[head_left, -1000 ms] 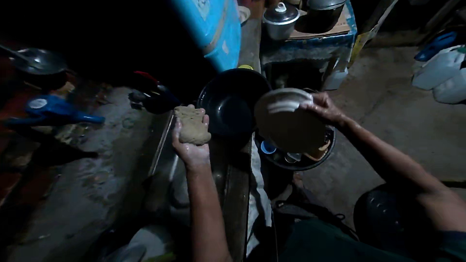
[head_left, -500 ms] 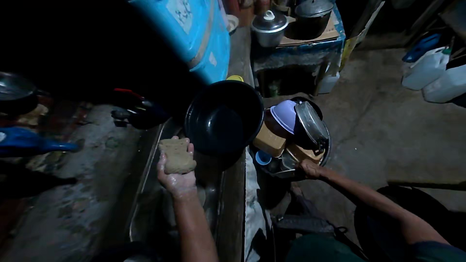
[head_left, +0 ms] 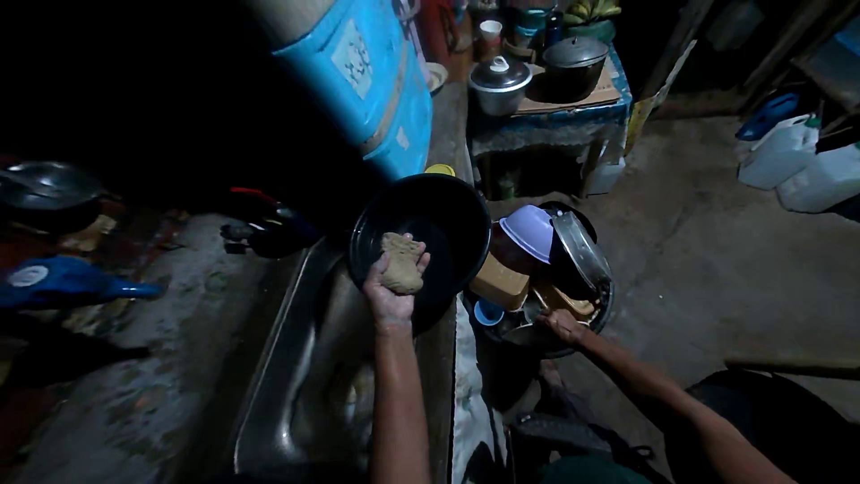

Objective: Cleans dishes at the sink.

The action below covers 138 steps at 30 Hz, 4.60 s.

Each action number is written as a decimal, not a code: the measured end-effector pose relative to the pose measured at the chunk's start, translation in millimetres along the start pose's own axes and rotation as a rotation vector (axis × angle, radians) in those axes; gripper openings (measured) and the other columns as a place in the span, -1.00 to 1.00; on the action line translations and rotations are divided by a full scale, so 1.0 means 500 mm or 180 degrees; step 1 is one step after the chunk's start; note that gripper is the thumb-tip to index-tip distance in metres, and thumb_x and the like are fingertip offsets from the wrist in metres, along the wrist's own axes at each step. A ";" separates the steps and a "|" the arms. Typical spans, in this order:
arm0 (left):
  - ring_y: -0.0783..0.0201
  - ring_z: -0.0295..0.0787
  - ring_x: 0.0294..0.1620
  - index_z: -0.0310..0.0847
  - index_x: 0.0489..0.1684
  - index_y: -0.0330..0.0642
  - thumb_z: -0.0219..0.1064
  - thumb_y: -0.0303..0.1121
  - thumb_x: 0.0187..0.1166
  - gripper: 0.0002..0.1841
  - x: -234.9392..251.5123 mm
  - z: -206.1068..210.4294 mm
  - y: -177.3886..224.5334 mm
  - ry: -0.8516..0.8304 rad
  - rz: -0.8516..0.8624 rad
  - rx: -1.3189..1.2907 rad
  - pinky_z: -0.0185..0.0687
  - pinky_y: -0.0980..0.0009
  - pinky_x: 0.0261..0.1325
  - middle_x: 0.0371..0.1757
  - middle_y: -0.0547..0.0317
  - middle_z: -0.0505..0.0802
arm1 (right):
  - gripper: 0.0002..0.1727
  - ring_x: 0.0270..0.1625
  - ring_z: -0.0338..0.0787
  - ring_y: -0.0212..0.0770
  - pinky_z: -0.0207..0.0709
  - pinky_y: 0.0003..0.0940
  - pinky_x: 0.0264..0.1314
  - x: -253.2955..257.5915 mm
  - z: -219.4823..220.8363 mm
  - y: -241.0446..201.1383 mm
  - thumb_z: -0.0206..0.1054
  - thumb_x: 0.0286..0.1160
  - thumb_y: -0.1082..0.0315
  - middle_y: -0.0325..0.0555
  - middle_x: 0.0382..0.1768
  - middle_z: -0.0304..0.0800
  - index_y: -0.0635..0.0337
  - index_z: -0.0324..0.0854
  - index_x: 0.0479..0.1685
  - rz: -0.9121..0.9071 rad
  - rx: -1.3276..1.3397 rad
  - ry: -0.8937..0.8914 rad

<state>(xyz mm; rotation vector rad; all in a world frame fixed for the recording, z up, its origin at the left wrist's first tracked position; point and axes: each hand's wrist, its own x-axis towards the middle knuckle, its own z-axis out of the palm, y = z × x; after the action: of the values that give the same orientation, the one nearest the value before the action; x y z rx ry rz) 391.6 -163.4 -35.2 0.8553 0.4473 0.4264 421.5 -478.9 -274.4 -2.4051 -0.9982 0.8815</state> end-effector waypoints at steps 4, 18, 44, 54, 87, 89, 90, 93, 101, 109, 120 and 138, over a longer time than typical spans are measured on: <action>-0.06 0.85 0.13 0.45 0.32 -0.23 -0.31 -0.24 0.78 -0.54 0.018 0.019 -0.020 0.0035 -0.0046 -0.0058 0.81 0.02 0.12 0.26 -0.14 0.80 | -0.65 0.32 0.71 0.42 0.54 0.35 0.29 0.022 0.028 0.000 0.25 0.68 0.28 0.39 0.20 0.74 0.33 0.69 0.25 0.0032 -0.0041 0.0261; -0.06 0.85 0.07 0.46 0.35 -0.23 -0.15 -0.22 0.84 -0.61 0.082 0.013 -0.072 0.0400 -0.0059 0.0073 0.80 0.00 0.08 0.18 -0.16 0.80 | -0.60 0.32 0.69 0.46 0.54 0.35 0.28 0.034 0.033 0.006 0.25 0.68 0.26 0.43 0.21 0.72 0.32 0.60 0.35 0.0068 -0.0118 0.0190; -0.08 0.85 0.08 0.40 0.38 -0.34 -0.26 -0.26 0.85 -0.56 0.090 0.008 -0.088 0.0833 0.0125 -0.0086 0.82 0.06 0.07 0.21 -0.24 0.78 | 0.03 0.70 -0.15 0.86 -0.07 0.81 0.47 0.313 -0.009 -0.109 0.29 0.47 0.62 0.62 0.81 -0.36 0.00 -0.23 0.95 -0.0017 -0.0985 -0.0013; -0.09 0.85 0.06 0.38 0.35 -0.33 -0.23 -0.27 0.81 -0.59 0.088 0.000 -0.078 0.0881 0.0052 -0.0293 0.82 0.06 0.06 0.20 -0.26 0.77 | 0.08 0.75 -0.21 0.78 -0.21 0.79 0.55 0.287 -0.019 -0.131 0.34 0.30 0.73 0.57 0.82 -0.28 0.07 -0.12 0.93 -0.0268 -0.1126 0.0071; 0.09 0.74 -0.13 0.41 0.19 -0.17 -0.12 -0.31 0.80 -0.74 0.130 -0.076 0.011 0.1154 0.0760 -0.0506 0.76 0.13 -0.07 -0.09 -0.01 0.69 | -0.48 -0.11 0.75 -0.49 0.71 -0.44 -0.03 -0.120 -0.391 -0.279 0.02 0.50 0.29 -0.29 -0.04 0.70 0.31 0.41 0.43 -0.0175 0.3762 0.4140; 0.15 0.73 -0.08 0.41 0.22 -0.20 -0.10 -0.35 0.78 -0.74 0.121 -0.078 0.015 0.1136 0.0949 -0.0282 0.75 0.15 0.01 -0.05 0.02 0.69 | -0.50 -0.18 0.72 -0.46 0.68 -0.42 -0.12 -0.067 -0.424 -0.333 0.04 0.56 0.31 -0.26 -0.06 0.69 0.25 0.40 0.49 -0.0275 0.3760 0.3874; 0.21 0.71 -0.05 0.41 0.29 -0.23 -0.07 -0.38 0.77 -0.72 0.117 -0.082 0.015 0.1147 0.1090 -0.0090 0.71 0.20 0.06 -0.01 0.04 0.68 | -0.51 -0.18 0.70 -0.44 0.66 -0.42 -0.14 -0.033 -0.431 -0.354 0.06 0.62 0.31 -0.19 -0.01 0.69 0.24 0.40 0.52 -0.0320 0.3672 0.3642; 0.22 0.71 0.02 0.31 0.43 -0.32 -0.02 -0.44 0.74 -0.65 0.115 -0.098 0.007 0.1113 0.1413 0.0224 0.74 0.24 0.11 0.09 0.00 0.67 | -0.56 -0.22 0.70 -0.24 0.62 -0.25 -0.17 0.092 -0.416 -0.402 0.20 0.71 0.28 0.07 -0.02 0.75 0.22 0.46 0.51 -0.0259 0.3295 0.3014; 0.09 0.63 0.27 0.05 0.71 -0.33 0.04 -0.54 0.64 -0.41 0.098 -0.084 -0.020 0.0971 0.1216 0.0938 0.69 0.19 0.25 0.45 -0.18 0.50 | -0.47 0.49 0.64 0.10 0.45 0.07 0.57 0.130 -0.354 -0.407 0.22 0.68 0.21 0.24 0.45 0.63 0.32 0.52 0.54 -0.0193 0.2015 0.3157; 0.14 0.74 -0.05 0.18 0.60 -0.34 0.04 -0.57 0.60 -0.48 0.103 -0.069 -0.047 0.0934 0.1078 0.0955 0.77 0.19 -0.05 0.16 -0.10 0.64 | 0.15 0.74 0.10 0.59 0.08 0.52 0.62 0.159 -0.259 -0.106 0.69 0.00 0.08 0.59 0.72 0.06 0.14 0.20 0.80 0.1246 0.0020 0.2497; 0.14 0.80 -0.11 0.28 0.45 -0.33 -0.01 -0.57 0.62 -0.59 0.108 -0.048 -0.060 0.0974 0.1093 0.0865 0.81 0.22 -0.12 0.06 -0.06 0.70 | 0.04 0.65 0.22 0.67 -0.01 0.60 0.60 0.281 -0.250 0.023 0.47 0.30 0.15 0.72 0.59 0.21 0.09 0.02 0.88 0.1656 -0.0425 0.1923; 0.18 0.80 -0.10 0.28 0.43 -0.34 -0.03 -0.57 0.63 -0.61 0.093 -0.033 -0.066 0.1043 0.1104 0.0752 0.82 0.27 -0.10 0.07 -0.04 0.70 | -0.14 0.66 0.14 0.74 0.00 0.68 0.52 0.288 -0.321 -0.079 0.46 0.31 0.44 0.73 0.61 0.16 -0.09 0.32 0.77 0.1208 -0.0400 0.3736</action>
<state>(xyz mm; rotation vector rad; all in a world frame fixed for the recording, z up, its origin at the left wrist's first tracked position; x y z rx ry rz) 427.1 -148.3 -80.2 1.1026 0.6632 0.8534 590.1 -364.4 -193.5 -2.5788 -0.1322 -0.5512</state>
